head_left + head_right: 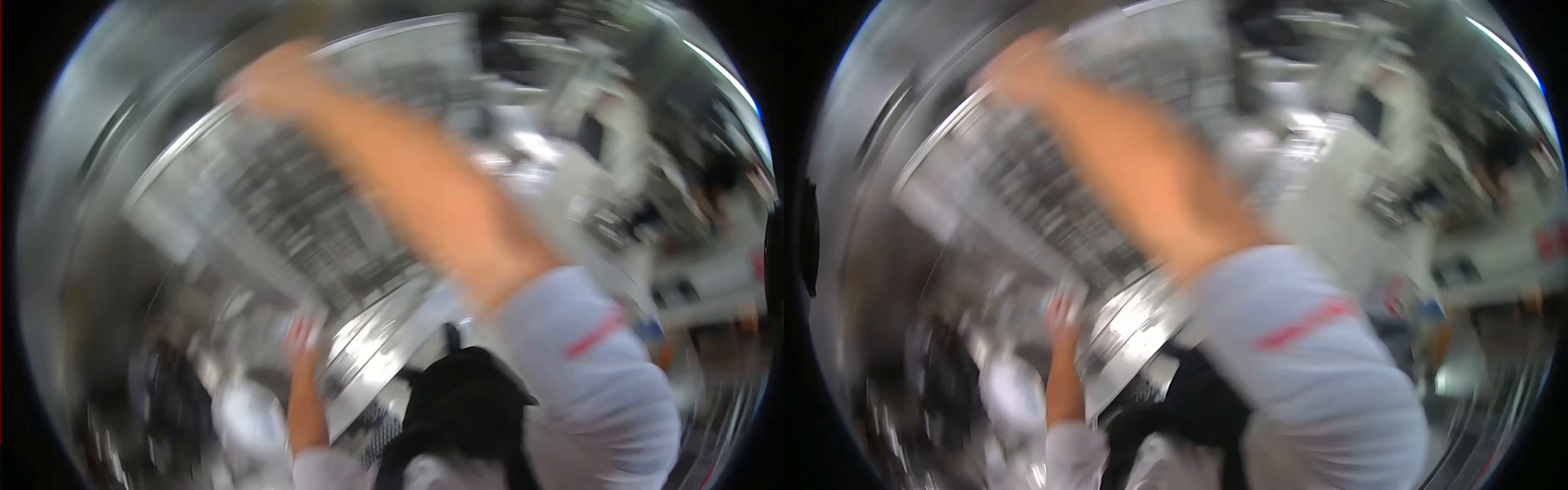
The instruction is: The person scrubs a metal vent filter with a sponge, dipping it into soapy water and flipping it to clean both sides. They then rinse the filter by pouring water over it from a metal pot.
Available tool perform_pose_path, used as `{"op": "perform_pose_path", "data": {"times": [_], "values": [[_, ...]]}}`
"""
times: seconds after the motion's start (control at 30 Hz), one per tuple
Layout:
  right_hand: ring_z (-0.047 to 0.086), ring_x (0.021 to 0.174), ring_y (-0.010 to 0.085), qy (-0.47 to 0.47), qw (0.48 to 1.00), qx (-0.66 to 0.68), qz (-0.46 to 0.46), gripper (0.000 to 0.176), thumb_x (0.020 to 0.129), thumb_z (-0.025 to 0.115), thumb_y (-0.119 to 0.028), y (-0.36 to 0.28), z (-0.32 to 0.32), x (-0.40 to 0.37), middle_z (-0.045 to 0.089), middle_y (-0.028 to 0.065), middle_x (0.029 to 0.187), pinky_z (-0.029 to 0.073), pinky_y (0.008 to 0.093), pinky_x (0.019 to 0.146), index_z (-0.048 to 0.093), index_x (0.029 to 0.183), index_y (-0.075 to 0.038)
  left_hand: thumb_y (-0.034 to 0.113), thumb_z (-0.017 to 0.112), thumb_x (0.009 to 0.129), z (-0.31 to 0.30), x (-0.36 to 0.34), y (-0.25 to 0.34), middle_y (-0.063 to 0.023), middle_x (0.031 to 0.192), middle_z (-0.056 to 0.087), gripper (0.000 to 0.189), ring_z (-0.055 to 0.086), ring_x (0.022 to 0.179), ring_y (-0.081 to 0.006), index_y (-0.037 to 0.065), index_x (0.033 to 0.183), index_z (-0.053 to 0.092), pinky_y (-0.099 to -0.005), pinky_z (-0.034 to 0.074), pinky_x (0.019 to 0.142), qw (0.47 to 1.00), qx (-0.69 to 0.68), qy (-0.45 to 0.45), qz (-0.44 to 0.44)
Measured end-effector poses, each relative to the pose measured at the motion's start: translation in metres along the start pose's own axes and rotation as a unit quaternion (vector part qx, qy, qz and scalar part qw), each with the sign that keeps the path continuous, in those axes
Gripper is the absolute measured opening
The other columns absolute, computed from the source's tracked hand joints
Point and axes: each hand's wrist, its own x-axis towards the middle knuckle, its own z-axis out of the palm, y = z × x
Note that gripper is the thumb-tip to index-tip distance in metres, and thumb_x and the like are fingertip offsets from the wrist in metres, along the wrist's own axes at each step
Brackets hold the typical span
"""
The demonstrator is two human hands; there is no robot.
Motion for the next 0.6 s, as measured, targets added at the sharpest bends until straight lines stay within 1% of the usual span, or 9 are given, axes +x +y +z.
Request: {"op": "perform_pose_path", "data": {"times": [0.07, 0.1, 0.13, 0.2, 0.3, 0.33, 0.4, 0.5, 0.6], "values": [[0.066, 0.106, 0.0302, -0.129, 0.984, -0.099, 0.075, 0.033, 0.090, 0.049, -0.037, -0.027, -0.054, -0.005, 0.071, 0.0121, 0.109, 0.047, 0.0449, 0.093, 0.073, 0.110, -0.024, 0.035, 0.043, 0.096, 0.067, -0.062, -0.005, -0.0168, 0.119, 0.064, 0.042, 0.057, 0.113, -0.0358, 0.007, 0.116, 0.067, -0.0469, 0.044, 0.093, 0.989, -0.139, 0.056, 0.010], [0.067, 0.106, 0.0274, -0.142, 0.968, -0.116, 0.172, 0.042, 0.094, 0.042, -0.041, -0.020, -0.036, 0.008, 0.072, 0.0113, 0.108, 0.046, 0.0416, 0.094, 0.075, 0.105, -0.017, 0.035, 0.039, 0.099, 0.072, -0.055, 0.004, -0.0173, 0.108, 0.065, 0.042, 0.056, 0.109, -0.0369, 0.004, 0.108, 0.066, -0.0471, 0.043, 0.091, 0.975, -0.210, -0.037, -0.065], [0.067, 0.103, 0.0265, -0.124, 0.974, -0.105, 0.157, 0.053, 0.098, 0.033, -0.044, -0.018, -0.049, 0.000, 0.073, 0.0100, 0.102, 0.047, 0.0416, 0.091, 0.076, 0.099, -0.012, 0.030, 0.041, 0.099, 0.078, -0.044, 0.017, -0.0175, 0.103, 0.062, 0.037, 0.055, 0.102, -0.0370, 0.001, 0.102, 0.063, -0.0473, 0.041, 0.090, 0.998, -0.044, 0.050, 0.023], [0.068, 0.097, 0.0260, -0.126, 0.976, -0.085, 0.154, 0.056, 0.099, 0.031, -0.045, -0.032, -0.042, 0.014, 0.074, 0.0079, 0.095, 0.047, 0.0417, 0.086, 0.077, 0.094, -0.014, 0.049, 0.025, 0.102, 0.059, -0.045, -0.016, -0.0184, 0.108, 0.058, 0.061, 0.053, 0.107, -0.0348, 0.001, 0.102, 0.062, -0.0489, 0.041, 0.091, 0.985, -0.140, -0.020, -0.099], [0.068, 0.094, 0.0257, -0.124, 0.976, -0.078, 0.163, 0.057, 0.099, 0.032, -0.047, -0.013, -0.045, 0.003, 0.074, 0.0074, 0.092, 0.047, 0.0409, 0.082, 0.078, 0.091, -0.014, 0.026, 0.050, 0.101, 0.026, 0.061, -0.046, -0.0163, 0.105, 0.057, 0.030, 0.053, 0.108, -0.0309, 0.001, 0.116, 0.056, -0.0464, 0.043, 0.091, 0.933, -0.163, 0.304, -0.106], [0.068, 0.093, 0.0255, -0.133, 0.974, -0.079, 0.164, 0.057, 0.099, 0.032, -0.048, -0.015, -0.050, 0.003, 0.074, 0.0073, 0.092, 0.046, 0.0404, 0.081, 0.078, 0.090, -0.014, 0.015, 0.055, 0.098, -0.065, 0.137, -0.016, -0.0151, 0.106, 0.058, 0.024, 0.056, 0.102, -0.0308, 0.002, 0.118, 0.056, -0.0464, 0.044, 0.091, 0.923, 0.110, 0.362, 0.066], [0.068, 0.091, 0.0254, -0.127, 0.974, -0.082, 0.171, 0.057, 0.098, 0.033, -0.050, -0.013, -0.054, 0.002, 0.074, 0.0071, 0.091, 0.046, 0.0400, 0.079, 0.078, 0.089, -0.015, 0.009, 0.058, 0.096, -0.146, 0.220, -0.016, -0.0160, 0.117, 0.063, 0.026, 0.059, 0.105, -0.0348, 0.002, 0.120, 0.063, -0.0467, 0.044, 0.092, 0.850, 0.204, 0.465, 0.141], [0.068, 0.092, 0.0261, -0.125, 0.977, -0.076, 0.158, 0.060, 0.099, 0.030, -0.048, -0.019, -0.052, 0.001, 0.074, 0.0067, 0.091, 0.046, 0.0405, 0.083, 0.077, 0.088, -0.013, 0.018, 0.056, 0.095, -0.208, 0.309, 0.005, -0.0129, 0.122, 0.063, 0.036, 0.060, 0.106, -0.0326, 0.009, 0.129, 0.062, -0.0458, 0.044, 0.093, 0.918, 0.260, 0.287, 0.081], [0.069, 0.093, 0.0285, -0.139, 0.977, -0.113, 0.119, 0.035, 0.092, 0.046, -0.033, 0.002, -0.050, 0.005, 0.073, 0.0076, 0.093, 0.051, 0.0439, 0.080, 0.077, 0.089, -0.016, 0.025, 0.043, 0.099, -0.129, 0.277, -0.036, -0.0150, 0.126, 0.061, 0.039, 0.059, 0.110, -0.0327, 0.008, 0.130, 0.060, -0.0493, 0.041, 0.099, 0.929, 0.233, 0.287, 0.029]]}}
